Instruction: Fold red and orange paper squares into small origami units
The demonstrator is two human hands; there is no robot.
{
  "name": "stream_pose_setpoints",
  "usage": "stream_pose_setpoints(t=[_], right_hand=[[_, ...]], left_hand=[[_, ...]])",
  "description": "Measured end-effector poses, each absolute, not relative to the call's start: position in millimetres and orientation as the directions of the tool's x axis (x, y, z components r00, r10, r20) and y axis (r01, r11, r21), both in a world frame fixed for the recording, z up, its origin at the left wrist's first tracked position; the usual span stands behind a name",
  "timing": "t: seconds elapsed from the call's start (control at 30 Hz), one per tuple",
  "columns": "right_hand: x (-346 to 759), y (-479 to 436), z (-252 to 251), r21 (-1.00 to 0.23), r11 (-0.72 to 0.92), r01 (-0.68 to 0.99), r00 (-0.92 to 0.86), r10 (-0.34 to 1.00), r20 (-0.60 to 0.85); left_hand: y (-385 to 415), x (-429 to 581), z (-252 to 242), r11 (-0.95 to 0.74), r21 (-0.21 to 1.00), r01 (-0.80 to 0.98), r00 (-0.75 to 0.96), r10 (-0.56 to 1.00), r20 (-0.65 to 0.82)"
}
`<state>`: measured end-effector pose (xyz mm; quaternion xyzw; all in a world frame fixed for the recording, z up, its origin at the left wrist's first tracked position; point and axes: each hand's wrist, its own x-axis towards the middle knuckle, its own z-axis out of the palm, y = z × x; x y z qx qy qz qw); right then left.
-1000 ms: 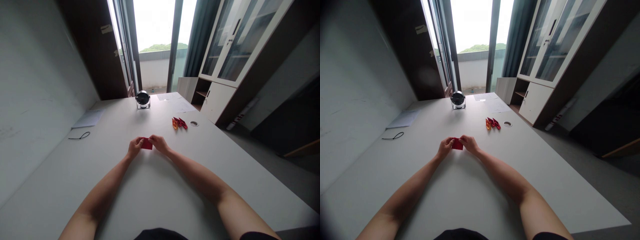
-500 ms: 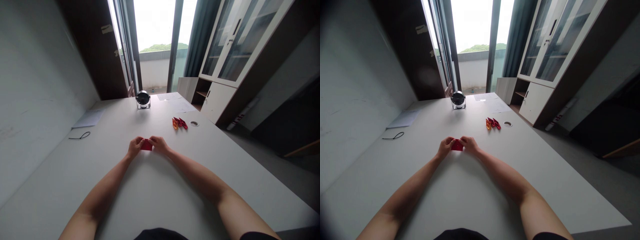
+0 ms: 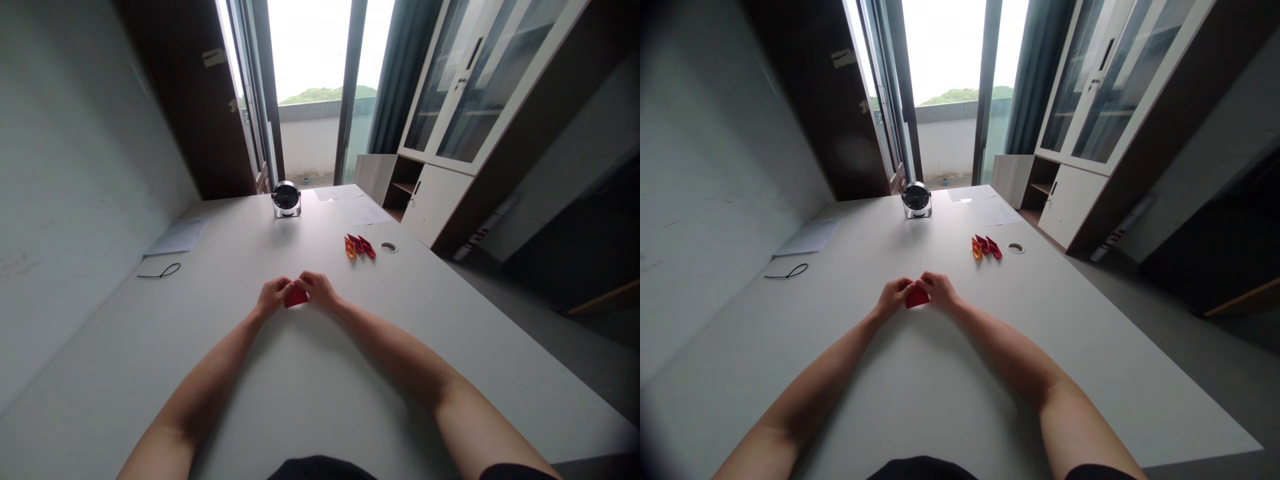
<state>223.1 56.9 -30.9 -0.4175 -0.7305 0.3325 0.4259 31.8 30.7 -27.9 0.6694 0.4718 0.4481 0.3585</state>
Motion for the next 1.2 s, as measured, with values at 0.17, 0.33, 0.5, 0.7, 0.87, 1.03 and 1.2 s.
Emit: stream_pose_setpoints(t=[0.17,0.33,0.5,0.7,0.87,1.03,1.2], right_hand=[[224.8,56.0,-26.9,-0.838,0.448,0.31,-0.256,0.889,0.38],[225.3,56.0,-24.6,-0.829,0.46,0.317,-0.183,0.888,0.422],[226.1,59.7,-29.1,-0.863,0.426,0.272,-0.159,0.904,0.396],[225.1,59.2,-31.6,-0.913,0.373,0.164,-0.268,0.908,0.323],[224.5,55.1,-26.6,-0.923,0.36,0.134,-0.359,0.886,0.294],[223.0,55.4,-27.4,-0.926,0.352,0.133,-0.338,0.895,0.292],[222.5,56.7,-26.0,-0.935,0.342,0.094,-0.297,0.906,0.301]], left_hand=[[32.6,30.8,-27.6,-0.295,0.908,0.297,0.145,0.954,0.262],[31.2,32.4,-28.8,-0.277,0.911,0.307,0.202,0.954,0.222],[29.9,31.8,-29.9,-0.293,0.88,0.373,0.258,0.944,0.205],[35.4,28.9,-32.5,-0.261,0.933,0.249,0.185,0.958,0.219],[36.3,29.4,-34.2,-0.243,0.949,0.201,0.161,0.964,0.213],[32.4,29.8,-30.0,-0.247,0.948,0.202,0.183,0.96,0.211],[34.0,29.3,-28.9,-0.274,0.944,0.183,0.161,0.956,0.246]])
